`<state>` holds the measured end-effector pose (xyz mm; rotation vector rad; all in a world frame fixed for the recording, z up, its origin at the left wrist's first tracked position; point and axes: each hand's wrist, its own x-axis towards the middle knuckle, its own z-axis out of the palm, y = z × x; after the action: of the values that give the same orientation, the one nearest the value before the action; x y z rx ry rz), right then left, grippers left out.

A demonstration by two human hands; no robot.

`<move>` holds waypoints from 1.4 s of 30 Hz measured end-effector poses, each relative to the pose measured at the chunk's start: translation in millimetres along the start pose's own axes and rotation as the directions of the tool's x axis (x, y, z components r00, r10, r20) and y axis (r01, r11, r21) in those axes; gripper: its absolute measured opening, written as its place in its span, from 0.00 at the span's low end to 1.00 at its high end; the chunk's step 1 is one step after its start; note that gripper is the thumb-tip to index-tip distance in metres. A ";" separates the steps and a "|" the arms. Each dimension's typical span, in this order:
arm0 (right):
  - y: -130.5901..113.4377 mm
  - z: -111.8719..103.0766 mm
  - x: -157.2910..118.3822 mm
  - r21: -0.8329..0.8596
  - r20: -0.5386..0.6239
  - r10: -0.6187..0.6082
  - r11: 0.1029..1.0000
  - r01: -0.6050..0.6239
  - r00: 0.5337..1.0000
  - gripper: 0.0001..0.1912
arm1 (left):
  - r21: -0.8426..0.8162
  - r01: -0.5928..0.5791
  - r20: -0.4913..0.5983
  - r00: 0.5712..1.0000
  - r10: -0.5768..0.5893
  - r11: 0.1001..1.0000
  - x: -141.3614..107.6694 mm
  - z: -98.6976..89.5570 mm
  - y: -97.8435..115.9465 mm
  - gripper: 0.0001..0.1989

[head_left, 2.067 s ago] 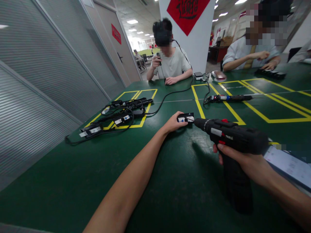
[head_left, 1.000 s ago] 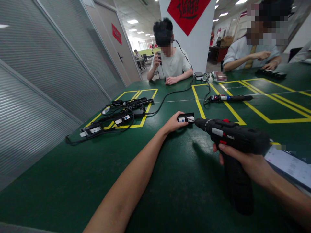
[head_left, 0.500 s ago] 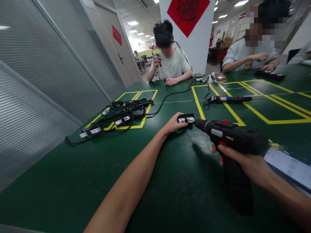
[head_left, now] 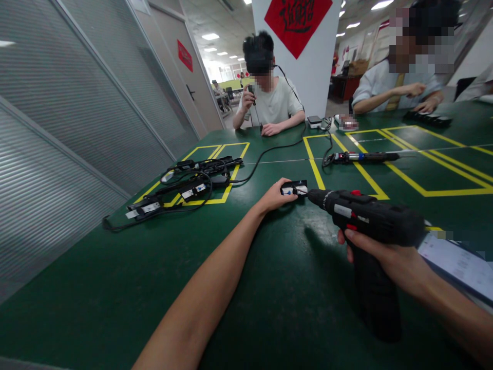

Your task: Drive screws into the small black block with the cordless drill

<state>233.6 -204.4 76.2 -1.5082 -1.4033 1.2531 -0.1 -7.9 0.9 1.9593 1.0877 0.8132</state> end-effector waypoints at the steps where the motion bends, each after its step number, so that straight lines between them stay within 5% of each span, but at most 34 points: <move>1: -0.2 -0.1 0.0 0.005 -0.002 0.000 1.000 0.000 1.000 0.12 | -0.002 0.000 -0.002 1.000 0.000 1.000 0.1 0.1 -0.3 0.27; 42: -4.6 -1.4 -3.5 0.004 0.043 0.007 1.000 -0.007 0.999 0.12 | 0.006 0.000 -0.019 1.000 0.000 1.000 1.2 1.6 -3.1 0.27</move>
<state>233.8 -207.0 81.5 -1.4923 -1.4231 1.2994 0.5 -6.1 -2.3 1.9601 1.1031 0.8309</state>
